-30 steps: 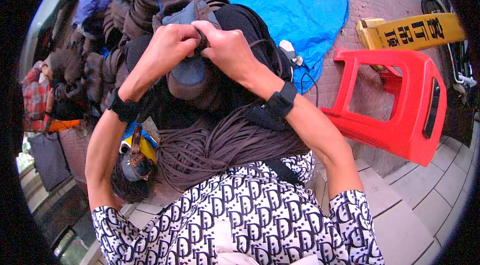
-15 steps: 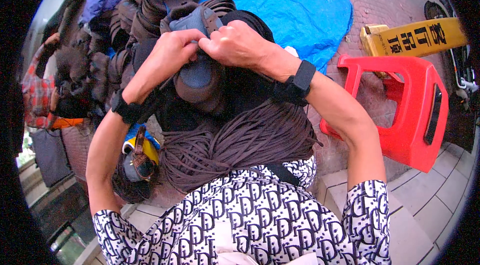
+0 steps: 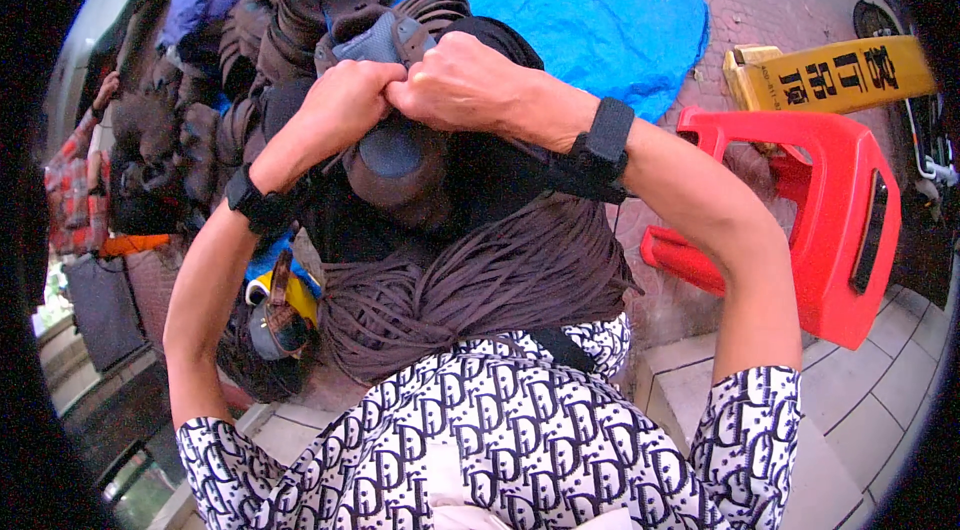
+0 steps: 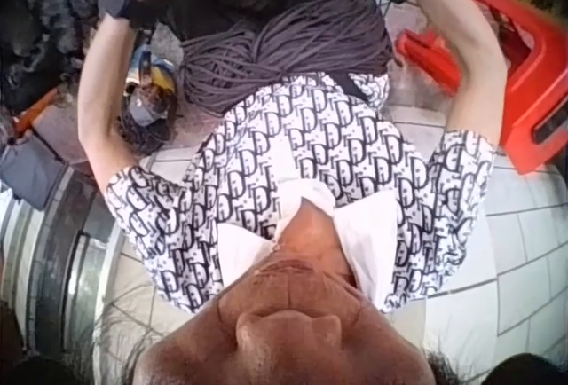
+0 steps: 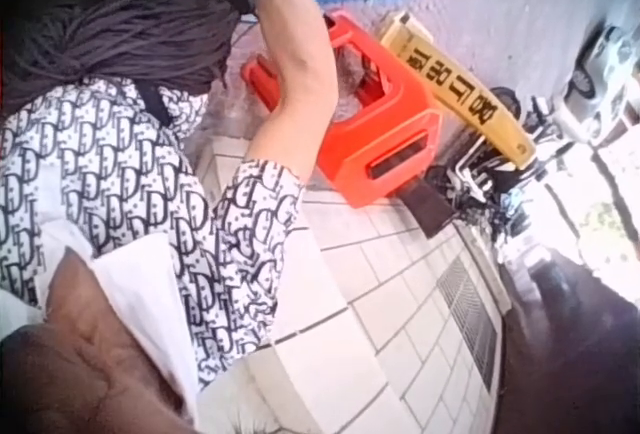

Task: Lacing a brown and grey shoe as part of an outdoor footwear manufacturing setup.

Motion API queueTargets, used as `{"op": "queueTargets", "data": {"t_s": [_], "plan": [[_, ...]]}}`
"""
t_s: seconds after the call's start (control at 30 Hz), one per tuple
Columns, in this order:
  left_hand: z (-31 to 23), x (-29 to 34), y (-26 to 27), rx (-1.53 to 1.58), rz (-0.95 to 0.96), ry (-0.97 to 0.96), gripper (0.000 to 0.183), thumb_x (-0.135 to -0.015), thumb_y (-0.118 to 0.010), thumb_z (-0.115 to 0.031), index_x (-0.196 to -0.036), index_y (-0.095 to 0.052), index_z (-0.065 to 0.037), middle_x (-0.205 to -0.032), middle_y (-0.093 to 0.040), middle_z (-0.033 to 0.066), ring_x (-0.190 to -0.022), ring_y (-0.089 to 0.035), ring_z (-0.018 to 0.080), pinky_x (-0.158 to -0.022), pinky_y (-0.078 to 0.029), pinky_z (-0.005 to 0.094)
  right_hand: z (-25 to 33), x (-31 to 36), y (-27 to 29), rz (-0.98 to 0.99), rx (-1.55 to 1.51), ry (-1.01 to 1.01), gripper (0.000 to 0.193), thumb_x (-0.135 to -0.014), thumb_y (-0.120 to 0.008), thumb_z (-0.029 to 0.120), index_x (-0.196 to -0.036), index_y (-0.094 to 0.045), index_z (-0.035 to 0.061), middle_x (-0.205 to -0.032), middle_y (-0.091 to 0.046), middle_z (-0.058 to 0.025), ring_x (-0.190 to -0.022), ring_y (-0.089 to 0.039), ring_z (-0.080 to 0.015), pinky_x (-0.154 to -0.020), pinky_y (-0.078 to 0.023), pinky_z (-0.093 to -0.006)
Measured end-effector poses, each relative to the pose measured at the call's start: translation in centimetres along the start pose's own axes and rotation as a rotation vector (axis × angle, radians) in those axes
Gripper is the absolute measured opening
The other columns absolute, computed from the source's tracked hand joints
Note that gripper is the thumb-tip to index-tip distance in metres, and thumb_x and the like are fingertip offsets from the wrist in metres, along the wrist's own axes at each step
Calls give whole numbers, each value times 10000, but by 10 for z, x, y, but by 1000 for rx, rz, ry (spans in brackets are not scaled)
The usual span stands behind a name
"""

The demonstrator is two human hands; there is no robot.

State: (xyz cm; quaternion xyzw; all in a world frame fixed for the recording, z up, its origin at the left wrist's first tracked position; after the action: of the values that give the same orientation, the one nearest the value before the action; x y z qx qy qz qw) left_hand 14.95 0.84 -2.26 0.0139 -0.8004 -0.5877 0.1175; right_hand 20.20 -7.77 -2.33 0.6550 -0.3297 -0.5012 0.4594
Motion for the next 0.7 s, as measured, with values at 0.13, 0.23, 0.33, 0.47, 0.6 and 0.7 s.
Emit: {"op": "queueTargets", "data": {"t_s": [0.13,0.23,0.33,0.47,0.6,0.7], "plan": [[0,3,-1,-50,16,67,174,-737,-502,-121,-860,-624,-112,-784,-616,147,-785,-590,322,-661,-464,440,-1,5,-3,-94,-70,11,63,-674,-532,138,-688,-509,81,-510,-500,-52,-486,-549,-205,-451,-419,-323],[-10,6,3,-66,-54,30,178,-734,-511,-115,-872,-625,-118,-765,-614,150,-756,-591,328,-655,-471,430,-4,8,2,-162,-54,3,70,-661,-538,135,-666,-491,83,-519,-479,-37,-499,-535,-192,-456,-404,-312],[2,5,9,178,35,-31,149,-762,-517,-109,-879,-601,-73,-671,-586,132,-637,-583,259,-593,-463,368,-5,6,8,-218,-79,-23,75,-677,-526,149,-646,-490,91,-532,-501,-41,-504,-546,-193,-454,-413,-307],[2,7,10,458,152,-5,145,-793,-512,-93,-909,-565,-26,-614,-533,84,-569,-520,148,-559,-442,293,-9,8,11,-271,-60,-93,89,-703,-507,173,-643,-504,107,-543,-528,-43,-502,-563,-192,-446,-422,-301],[4,14,9,454,56,29,159,-767,-530,-126,-883,-602,-44,-632,-582,122,-612,-595,256,-575,-457,334,-7,4,16,-264,-61,-111,79,-700,-512,175,-651,-509,112,-556,-537,-39,-503,-565,-191,-447,-417,-298],[1,13,10,370,63,-19,140,-806,-513,-117,-882,-554,-6,-599,-520,66,-559,-509,131,-542,-434,284,-6,3,18,-223,-26,-104,77,-701,-513,179,-658,-513,115,-557,-538,-36,-510,-568,-191,-451,-418,-305]]}}
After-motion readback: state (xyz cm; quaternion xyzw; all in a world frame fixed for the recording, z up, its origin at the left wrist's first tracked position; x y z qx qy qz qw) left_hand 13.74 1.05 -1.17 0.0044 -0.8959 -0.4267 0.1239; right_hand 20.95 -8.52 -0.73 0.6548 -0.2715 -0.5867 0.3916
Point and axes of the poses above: each hand's wrist, its own x-axis away from the middle knuckle, its own y-axis out of the back of the hand, z = x × y, the point moved 5 cm from there along -x, towards the middle knuckle
